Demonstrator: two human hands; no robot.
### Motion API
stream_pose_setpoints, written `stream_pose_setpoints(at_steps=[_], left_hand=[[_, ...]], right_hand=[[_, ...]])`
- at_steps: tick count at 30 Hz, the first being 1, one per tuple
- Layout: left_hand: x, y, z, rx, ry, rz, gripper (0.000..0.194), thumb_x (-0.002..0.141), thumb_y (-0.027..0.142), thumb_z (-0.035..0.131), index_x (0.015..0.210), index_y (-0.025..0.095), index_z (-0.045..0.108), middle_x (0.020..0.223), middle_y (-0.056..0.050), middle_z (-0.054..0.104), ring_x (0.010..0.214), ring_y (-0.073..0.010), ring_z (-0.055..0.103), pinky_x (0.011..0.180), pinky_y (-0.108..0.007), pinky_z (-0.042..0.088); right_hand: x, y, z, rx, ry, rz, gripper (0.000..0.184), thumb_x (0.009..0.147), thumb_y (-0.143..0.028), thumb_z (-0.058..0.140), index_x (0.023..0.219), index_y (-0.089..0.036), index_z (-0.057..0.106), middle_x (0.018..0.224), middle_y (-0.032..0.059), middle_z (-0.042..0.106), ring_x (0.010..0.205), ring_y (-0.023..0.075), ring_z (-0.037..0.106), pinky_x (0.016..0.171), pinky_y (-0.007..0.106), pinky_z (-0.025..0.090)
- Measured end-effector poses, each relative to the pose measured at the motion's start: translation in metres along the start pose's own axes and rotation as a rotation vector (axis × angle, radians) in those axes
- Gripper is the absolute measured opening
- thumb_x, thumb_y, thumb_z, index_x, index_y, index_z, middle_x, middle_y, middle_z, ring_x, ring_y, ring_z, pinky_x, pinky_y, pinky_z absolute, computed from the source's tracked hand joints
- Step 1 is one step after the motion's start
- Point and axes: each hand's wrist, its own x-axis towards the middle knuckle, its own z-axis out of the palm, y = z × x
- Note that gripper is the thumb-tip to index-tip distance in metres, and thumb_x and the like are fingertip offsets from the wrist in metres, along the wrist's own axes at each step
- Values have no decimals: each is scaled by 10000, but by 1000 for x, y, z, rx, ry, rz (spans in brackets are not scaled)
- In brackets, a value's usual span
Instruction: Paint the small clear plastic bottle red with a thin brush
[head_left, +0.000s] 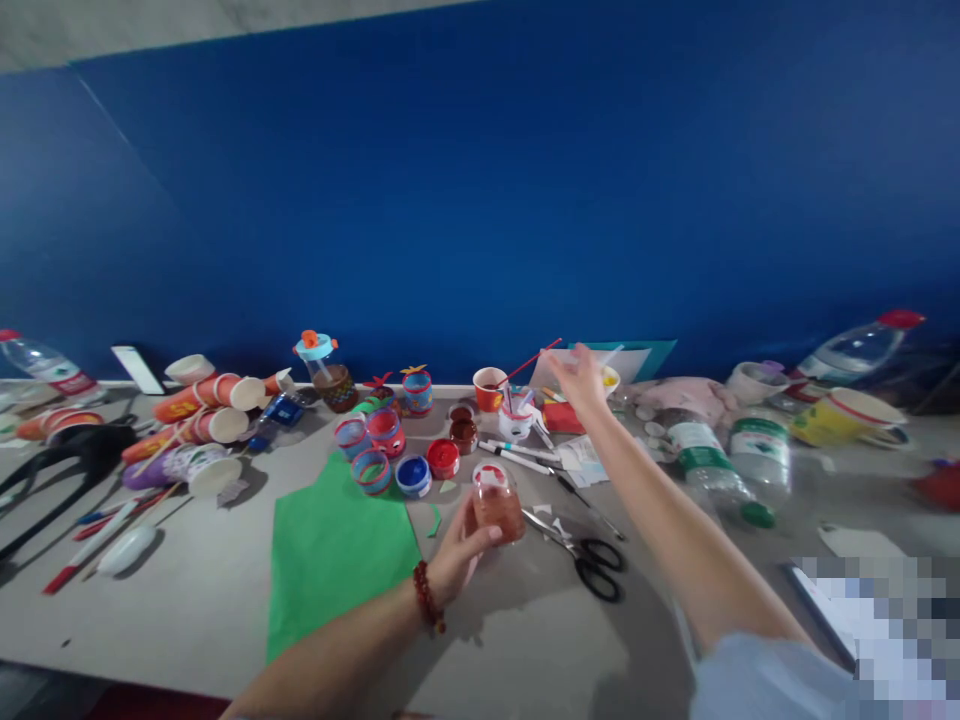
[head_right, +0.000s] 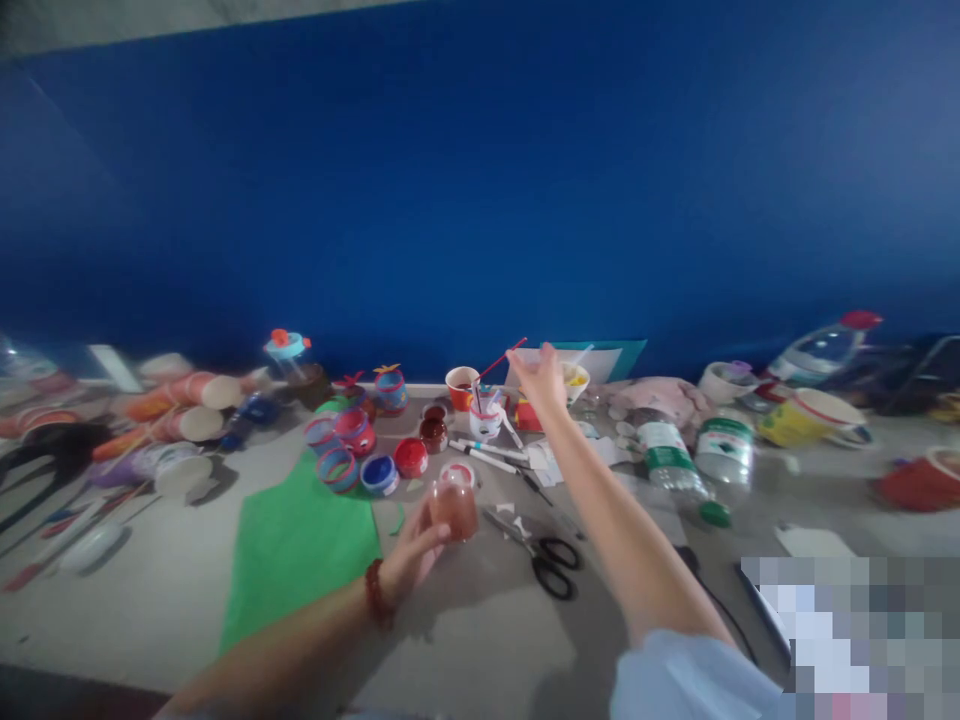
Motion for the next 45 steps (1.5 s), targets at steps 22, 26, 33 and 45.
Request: stream_pose_setpoints(at_steps=[22,26,33,45], left_hand=[[6,48,3,3,-304,226,1291,517,985,673,1569,274,436,1730,-147,273,1621,-388,178,1293,-518,204],[4,75,11,24,-351,199,1365,496,1043,585,1582,235,412,1724,-168,279,1617,-392,195,1280,-510,257],[5,91,7,498,-293,512,1461,345,791,917,1594,239,398,1753,-177,177,1628,-453,54,1319,-564,76],[-14,97,21,716,-313,726,1425,249,536,1046,1543,309,495,1687,-154,352,1598,-517,141,1297,-641,88]], right_hand=[[-153,-16,-68,76,-628,-384,336,1016,-468,549,836,-226,697,902,55,726,906,232,674,860,352,504],[-155,-12,-77,102,-593,-339,323,1007,-474,556,850,-232,702,896,51,726,876,227,680,864,356,513],[-159,-5,-79,40,-527,-370,353,1011,-512,549,830,-249,699,839,47,709,820,229,672,826,354,535],[-170,-15,-84,23,-550,-447,341,1024,-506,538,839,-267,696,842,68,665,887,265,644,819,378,515]])
